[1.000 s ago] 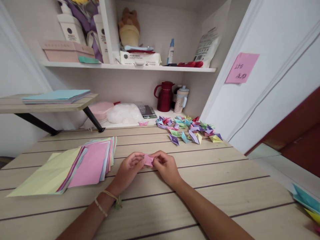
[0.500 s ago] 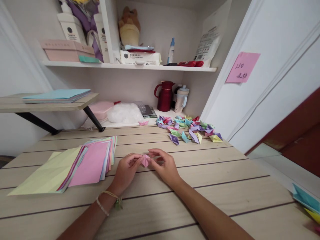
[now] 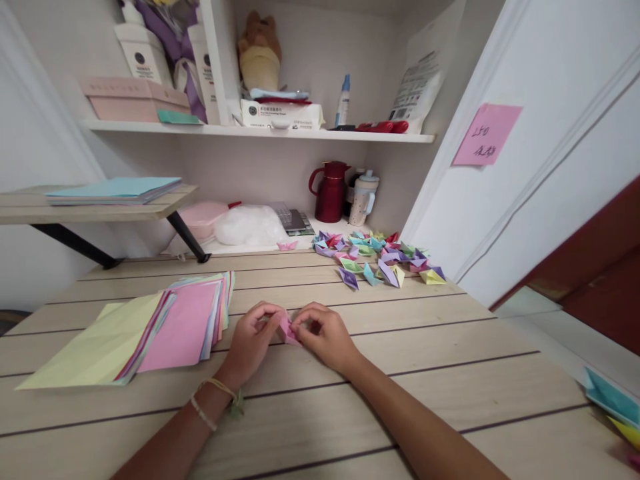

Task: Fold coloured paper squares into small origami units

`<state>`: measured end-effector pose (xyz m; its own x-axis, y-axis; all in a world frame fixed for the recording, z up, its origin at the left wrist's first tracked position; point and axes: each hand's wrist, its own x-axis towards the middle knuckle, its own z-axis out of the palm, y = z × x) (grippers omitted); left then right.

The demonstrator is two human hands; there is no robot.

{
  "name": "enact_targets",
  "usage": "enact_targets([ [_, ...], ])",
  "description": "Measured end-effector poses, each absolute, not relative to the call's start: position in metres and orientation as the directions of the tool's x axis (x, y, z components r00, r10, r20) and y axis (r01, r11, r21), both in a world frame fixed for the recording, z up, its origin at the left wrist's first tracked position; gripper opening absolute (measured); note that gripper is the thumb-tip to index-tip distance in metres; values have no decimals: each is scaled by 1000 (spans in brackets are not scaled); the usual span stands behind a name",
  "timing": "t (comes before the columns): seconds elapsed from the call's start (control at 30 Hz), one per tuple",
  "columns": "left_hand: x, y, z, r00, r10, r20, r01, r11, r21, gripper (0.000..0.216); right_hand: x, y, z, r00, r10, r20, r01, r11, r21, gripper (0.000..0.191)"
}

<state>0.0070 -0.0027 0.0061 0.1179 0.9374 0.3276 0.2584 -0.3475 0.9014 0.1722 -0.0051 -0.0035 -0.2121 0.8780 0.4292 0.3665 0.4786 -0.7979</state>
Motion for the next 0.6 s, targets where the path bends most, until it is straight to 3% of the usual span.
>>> enact_targets([
  [0.23,7,1,0,205,973,106,-5,-107,994,37,176,0,-2,-122,907,404,264,422,-867,9],
  [0.37,7,1,-1,267,961,72,-28,-67,997,24,174,-4,0,-196,883,427,271,467,-842,9],
  [0.53,8,0,4,205,976,71,-80,-55,995,18,170,-9,0,-175,909,378,224,410,-884,33],
  [0.6,8,-1,5,173,981,84,-80,-71,994,19,170,-9,-1,-191,911,365,264,406,-875,30],
])
